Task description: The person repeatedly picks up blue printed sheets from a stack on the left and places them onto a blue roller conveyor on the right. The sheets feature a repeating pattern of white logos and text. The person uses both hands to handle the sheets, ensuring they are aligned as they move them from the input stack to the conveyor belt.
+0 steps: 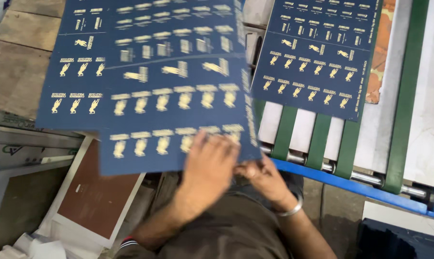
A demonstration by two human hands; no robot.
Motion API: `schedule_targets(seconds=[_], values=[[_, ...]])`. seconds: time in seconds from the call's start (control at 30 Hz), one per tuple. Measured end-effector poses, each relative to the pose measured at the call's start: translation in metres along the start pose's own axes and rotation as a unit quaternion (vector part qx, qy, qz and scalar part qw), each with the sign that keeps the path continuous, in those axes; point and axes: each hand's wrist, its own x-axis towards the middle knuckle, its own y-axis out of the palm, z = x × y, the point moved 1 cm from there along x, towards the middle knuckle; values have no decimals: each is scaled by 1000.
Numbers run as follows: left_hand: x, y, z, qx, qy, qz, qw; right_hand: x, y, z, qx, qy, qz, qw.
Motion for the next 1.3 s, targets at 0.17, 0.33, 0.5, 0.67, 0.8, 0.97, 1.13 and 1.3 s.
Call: schedule_targets(seconds=[0.17, 0.33, 0.5, 0.67, 0.8, 0.97, 1.13, 1.3], values=[[-5, -18, 5, -2, 11, 64, 998, 17, -6, 3, 117, 38, -288, 950], [-19, -51, 93, 105, -102, 33, 989, -7, -106, 30, 9, -99, -404, 909], [-24, -55, 135, 88, -98, 51, 990, -45, -207, 27, -82, -237, -489, 835], [-32, -45, 136, 159, -51, -7, 986, -83, -209, 20, -69, -252, -531, 806], [-35, -42, 129, 171, -65, -27, 983, -109, -160, 13, -94, -157, -630, 755], [-36, -48, 120, 119, -87, -49, 988, -132, -133, -7, -105, -213, -564, 790], [-37, -44, 122, 136, -87, -76, 984, -122, -151, -12, -122, -246, -518, 810], [-39, -40, 124, 130, -106, -62, 984, -80, -189, 0, -84, -231, -537, 807]])
